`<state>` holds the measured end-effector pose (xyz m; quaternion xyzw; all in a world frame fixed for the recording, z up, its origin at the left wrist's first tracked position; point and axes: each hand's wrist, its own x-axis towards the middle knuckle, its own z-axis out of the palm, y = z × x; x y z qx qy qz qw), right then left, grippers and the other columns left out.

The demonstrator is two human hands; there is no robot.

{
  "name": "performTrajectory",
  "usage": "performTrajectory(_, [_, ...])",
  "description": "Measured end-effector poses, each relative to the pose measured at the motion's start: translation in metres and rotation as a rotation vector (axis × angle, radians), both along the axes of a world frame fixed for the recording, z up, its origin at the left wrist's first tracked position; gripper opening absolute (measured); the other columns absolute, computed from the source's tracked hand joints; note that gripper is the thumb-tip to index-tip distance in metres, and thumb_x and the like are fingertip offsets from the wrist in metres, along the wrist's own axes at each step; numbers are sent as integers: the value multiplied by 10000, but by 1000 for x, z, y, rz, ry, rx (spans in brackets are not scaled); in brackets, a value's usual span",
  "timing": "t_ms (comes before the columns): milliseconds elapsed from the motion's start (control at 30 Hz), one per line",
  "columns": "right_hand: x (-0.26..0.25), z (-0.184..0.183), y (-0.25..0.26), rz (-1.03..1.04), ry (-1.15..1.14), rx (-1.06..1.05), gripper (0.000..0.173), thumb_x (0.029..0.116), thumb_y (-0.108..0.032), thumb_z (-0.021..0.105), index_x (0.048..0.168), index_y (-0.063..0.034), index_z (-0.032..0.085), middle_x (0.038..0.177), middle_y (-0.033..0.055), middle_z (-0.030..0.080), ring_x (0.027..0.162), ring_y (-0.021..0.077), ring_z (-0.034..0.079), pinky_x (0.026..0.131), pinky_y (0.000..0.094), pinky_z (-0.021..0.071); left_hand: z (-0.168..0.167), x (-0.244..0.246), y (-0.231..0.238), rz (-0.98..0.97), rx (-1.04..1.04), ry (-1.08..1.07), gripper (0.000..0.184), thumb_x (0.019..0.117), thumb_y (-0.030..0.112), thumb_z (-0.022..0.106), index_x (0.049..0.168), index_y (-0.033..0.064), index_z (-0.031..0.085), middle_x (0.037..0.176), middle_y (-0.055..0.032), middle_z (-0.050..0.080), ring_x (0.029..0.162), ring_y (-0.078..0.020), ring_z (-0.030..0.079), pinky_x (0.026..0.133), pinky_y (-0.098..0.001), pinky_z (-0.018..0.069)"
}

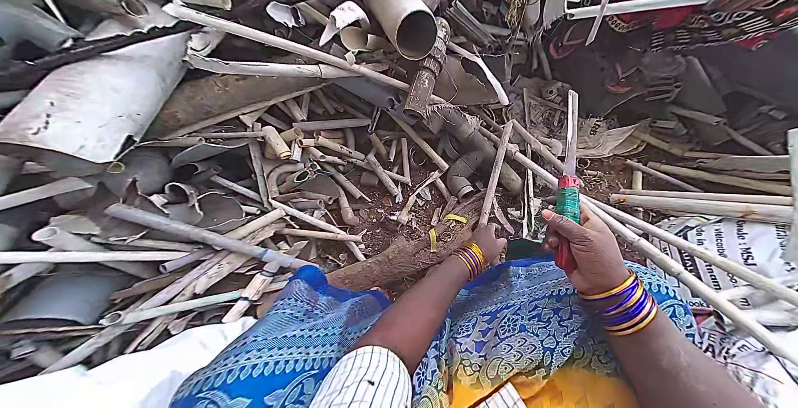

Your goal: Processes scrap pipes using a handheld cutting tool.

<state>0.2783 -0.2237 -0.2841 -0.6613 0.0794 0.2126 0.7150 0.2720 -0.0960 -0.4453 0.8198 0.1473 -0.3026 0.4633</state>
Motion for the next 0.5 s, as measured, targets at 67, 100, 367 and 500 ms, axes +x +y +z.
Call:
performTrajectory(67, [5,-2,-4,-13,-6,6,181,999,30,542,1168,-25,510,664,-4,572,461,33,525,454,158,484,-36,-5,13,-45,85,96,553,1060,270,547,1516,-15,420,1525,-273,446,1405,-391,473,1165,-522,383])
performTrajectory(100, [7,-3,-6,-18,-3,0,185,998,32,542,1172,-22,511,668,-4,579,464,31,527,454,156,483,-50,-6,22,-38,139,122,561,1062,295,537,1518,-12,423,1537,-267,442,1424,-390,455,1176,-531,370])
performTrajectory(367, [21,-10,1,49,84,-17,216,972,35,562,1174,-12,501,732,6,607,488,35,549,478,157,506,-93,38,92,50,377,161,575,1049,352,552,1549,90,442,1660,-249,243,1525,-418,278,1227,-546,272])
performTrajectory(500, [31,-14,8,98,116,-15,275,948,9,606,1198,-5,492,743,16,601,495,39,552,482,157,505,-110,61,104,52,344,178,581,999,458,631,1491,164,540,1672,-235,222,1527,-431,256,1216,-574,267])
